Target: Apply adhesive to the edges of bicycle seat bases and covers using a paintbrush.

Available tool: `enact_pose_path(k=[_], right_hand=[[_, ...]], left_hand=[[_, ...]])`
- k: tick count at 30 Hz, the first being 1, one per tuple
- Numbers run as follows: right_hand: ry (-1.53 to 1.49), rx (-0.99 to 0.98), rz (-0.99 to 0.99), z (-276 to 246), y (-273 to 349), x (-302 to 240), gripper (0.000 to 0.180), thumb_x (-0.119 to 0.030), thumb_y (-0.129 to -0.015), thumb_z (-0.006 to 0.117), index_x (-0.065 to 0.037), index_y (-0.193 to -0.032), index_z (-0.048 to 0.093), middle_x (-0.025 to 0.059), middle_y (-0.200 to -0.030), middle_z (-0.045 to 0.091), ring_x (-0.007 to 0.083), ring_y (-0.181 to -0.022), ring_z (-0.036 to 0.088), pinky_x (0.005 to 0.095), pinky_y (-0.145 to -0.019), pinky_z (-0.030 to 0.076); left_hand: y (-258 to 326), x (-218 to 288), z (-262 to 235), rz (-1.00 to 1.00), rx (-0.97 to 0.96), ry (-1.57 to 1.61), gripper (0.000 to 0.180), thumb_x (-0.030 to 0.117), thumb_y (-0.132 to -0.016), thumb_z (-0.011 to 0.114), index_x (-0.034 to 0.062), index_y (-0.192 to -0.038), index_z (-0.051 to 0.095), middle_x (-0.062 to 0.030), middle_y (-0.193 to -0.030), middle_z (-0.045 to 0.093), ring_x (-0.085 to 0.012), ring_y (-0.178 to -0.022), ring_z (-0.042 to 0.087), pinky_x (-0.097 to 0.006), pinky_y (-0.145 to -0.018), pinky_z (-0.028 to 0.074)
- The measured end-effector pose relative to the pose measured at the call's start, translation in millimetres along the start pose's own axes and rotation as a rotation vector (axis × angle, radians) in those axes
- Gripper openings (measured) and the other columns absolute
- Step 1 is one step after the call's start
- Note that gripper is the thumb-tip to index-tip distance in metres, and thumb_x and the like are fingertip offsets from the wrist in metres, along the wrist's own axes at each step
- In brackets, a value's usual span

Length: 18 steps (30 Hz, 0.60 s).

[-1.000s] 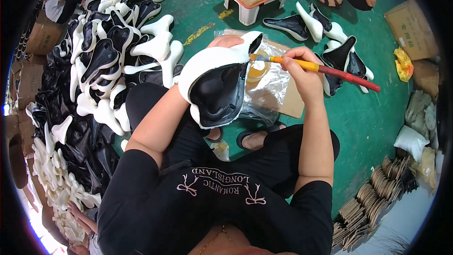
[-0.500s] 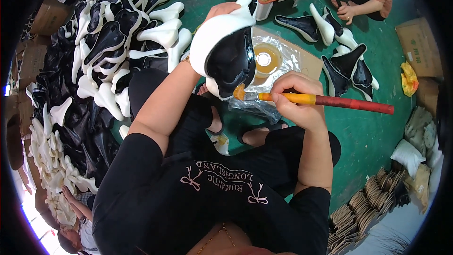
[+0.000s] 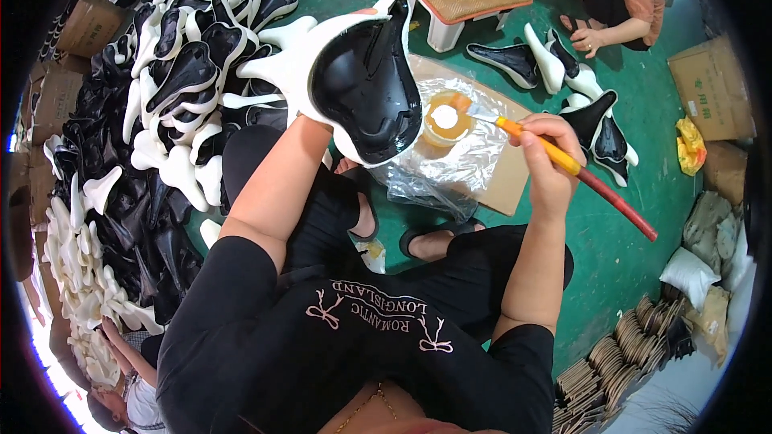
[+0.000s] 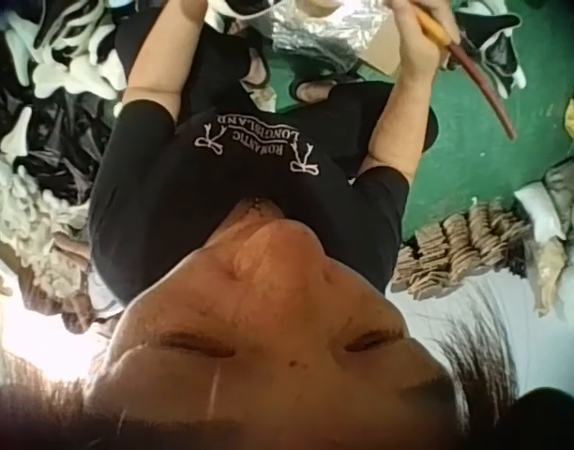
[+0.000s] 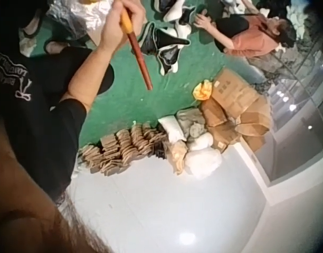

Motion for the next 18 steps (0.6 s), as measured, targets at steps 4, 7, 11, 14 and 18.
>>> enact_pose_path(k=[4, 7, 11, 14, 18], right_hand=[[-0.107, 0.214, 0.055, -43.7, 2.6, 17.7, 0.009, 0.001, -0.085, 0.061, 0.003, -0.093, 0.058, 0.0102, -0.091, 0.061, 0.015, -0.074, 0.061, 0.0266, -0.07, 0.051], [-0.182, 0.328, 0.117, -66.6, 4.6, 20.5, 0.009, -0.003, -0.087, 0.059, 0.002, -0.094, 0.057, 0.0105, -0.094, 0.061, 0.0168, -0.075, 0.061, 0.0295, -0.072, 0.051], [-0.282, 0.379, 0.061, -76.0, 7.8, 10.1, 0.01, -0.004, -0.087, 0.059, 0.002, -0.095, 0.058, 0.0113, -0.093, 0.06, 0.0164, -0.079, 0.059, 0.0308, -0.075, 0.049], [-0.197, 0.184, -0.068, -35.7, 3.5, -12.3, 0.012, 0.002, -0.083, 0.062, 0.001, -0.095, 0.059, 0.0109, -0.093, 0.061, 0.0155, -0.079, 0.059, 0.0281, -0.073, 0.05], [0.134, -0.068, -0.137, 42.0, -1.0, -17.1, 0.015, 0.0, -0.078, 0.069, -0.002, -0.093, 0.065, 0.009, -0.093, 0.065, 0.0161, -0.085, 0.062, 0.0252, -0.076, 0.048]], left_hand=[[16.0, 52.1, 14.8, 0.167, 0.249, -0.824, 0.048, 0.03, -0.087, 0.057, 0.0043, -0.127, 0.051, -0.0174, -0.128, 0.051, -0.0346, -0.119, 0.048, -0.042, -0.104, 0.037], [29.4, 88.9, 92.9, 0.542, -0.054, -1.846, 0.054, 0.021, -0.064, 0.071, 0.0053, -0.114, 0.056, -0.0173, -0.122, 0.051, -0.037, -0.113, 0.048, -0.042, -0.099, 0.038], [40.4, 100.1, 113.1, 0.571, -0.09, -1.905, 0.048, 0.011, -0.056, 0.06, 0.0036, -0.103, 0.059, -0.0143, -0.105, 0.055, -0.0333, -0.097, 0.052, -0.04, -0.088, 0.043], [43.8, 91.2, 134.0, 0.587, -0.125, -2.031, 0.045, 0.01, -0.056, 0.06, 0.0032, -0.1, 0.06, -0.0125, -0.1, 0.055, -0.0314, -0.096, 0.053, -0.039, -0.085, 0.043], [49.5, 67.1, 160.2, 0.6, -0.178, -2.075, 0.042, 0.009, -0.055, 0.061, 0.003, -0.097, 0.06, -0.0116, -0.096, 0.055, -0.0297, -0.094, 0.053, -0.037, -0.085, 0.042]])
Point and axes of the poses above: each hand's wrist, its own y-axis away from the middle knuckle, its own z-axis out of the palm, x = y × z, the point moved 9 cm from there along -y, towards the middle knuckle
